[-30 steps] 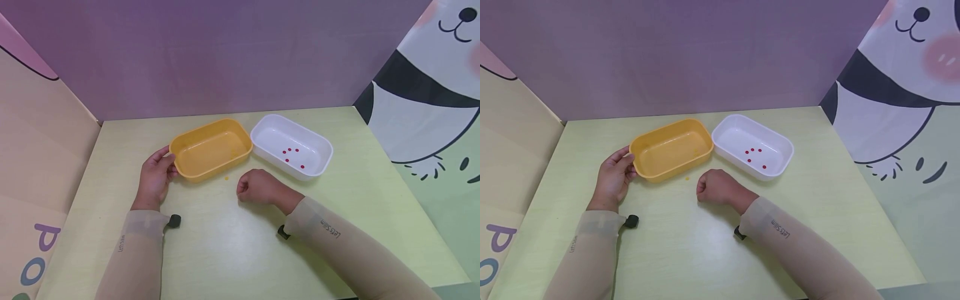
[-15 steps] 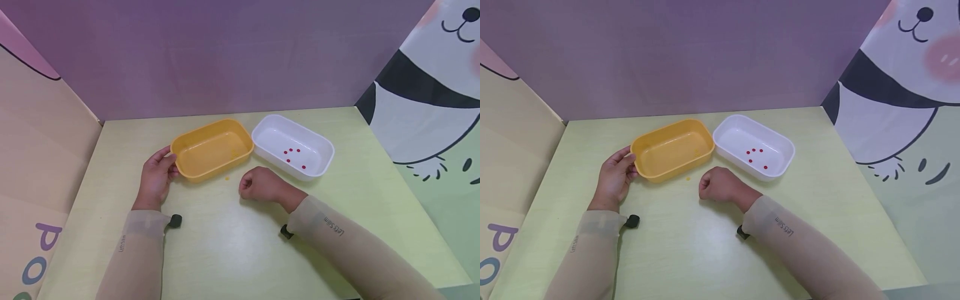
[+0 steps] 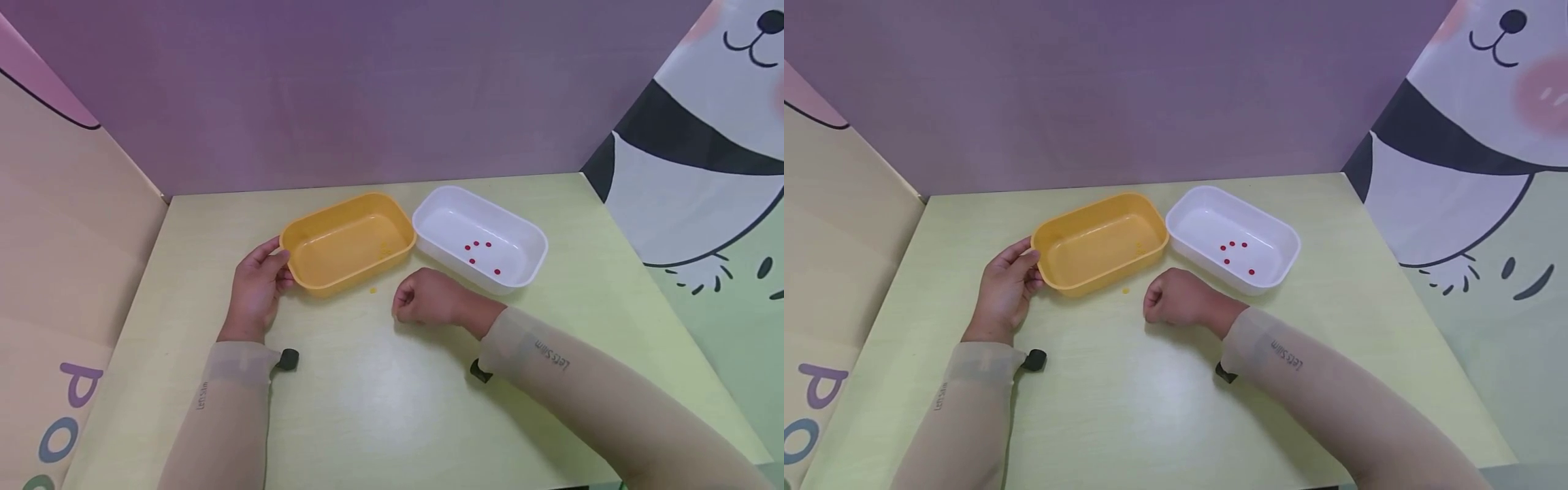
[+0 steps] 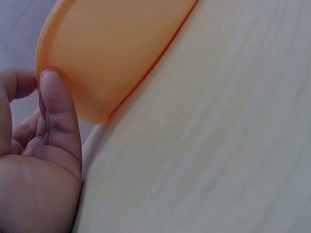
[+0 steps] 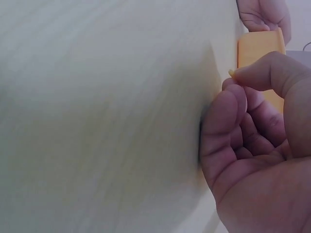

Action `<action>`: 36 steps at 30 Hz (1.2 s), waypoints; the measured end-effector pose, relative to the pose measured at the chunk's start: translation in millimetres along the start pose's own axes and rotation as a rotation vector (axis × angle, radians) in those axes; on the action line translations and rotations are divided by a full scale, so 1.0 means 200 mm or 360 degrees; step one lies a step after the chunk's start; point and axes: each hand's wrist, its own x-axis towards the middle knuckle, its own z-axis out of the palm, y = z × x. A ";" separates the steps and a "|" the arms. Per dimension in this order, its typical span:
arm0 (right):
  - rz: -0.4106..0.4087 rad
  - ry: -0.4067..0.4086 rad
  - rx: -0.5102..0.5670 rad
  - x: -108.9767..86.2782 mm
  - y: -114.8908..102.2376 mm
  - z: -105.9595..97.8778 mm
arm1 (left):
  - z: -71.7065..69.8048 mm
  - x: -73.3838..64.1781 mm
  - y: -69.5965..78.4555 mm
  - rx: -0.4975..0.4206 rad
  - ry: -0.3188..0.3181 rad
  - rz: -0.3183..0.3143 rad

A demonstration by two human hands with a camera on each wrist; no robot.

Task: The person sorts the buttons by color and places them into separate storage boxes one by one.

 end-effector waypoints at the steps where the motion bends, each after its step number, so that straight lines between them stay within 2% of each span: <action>1: 0.0010 -0.0016 0.0016 0.00 0.00 -0.01 | 0.00 0.00 0.00 -0.0005 0.0001 -0.0001; 7: 0.0016 -0.0045 0.0077 0.00 -0.05 -0.08 | 0.00 0.01 0.00 -0.0005 -0.0001 -0.0003; 14: 0.0014 0.0045 0.0193 0.00 -0.13 -0.20 | -0.01 0.01 0.00 0.0002 0.0001 -0.0007; 22: 0.0087 0.0163 0.0382 0.04 -0.18 -0.33 | -0.01 0.01 0.01 -0.0010 -0.0007 -0.0009; 36: 0.0226 0.0447 0.0901 0.17 -0.22 -0.43 | -0.01 0.02 -0.01 -0.0016 -0.0001 -0.0005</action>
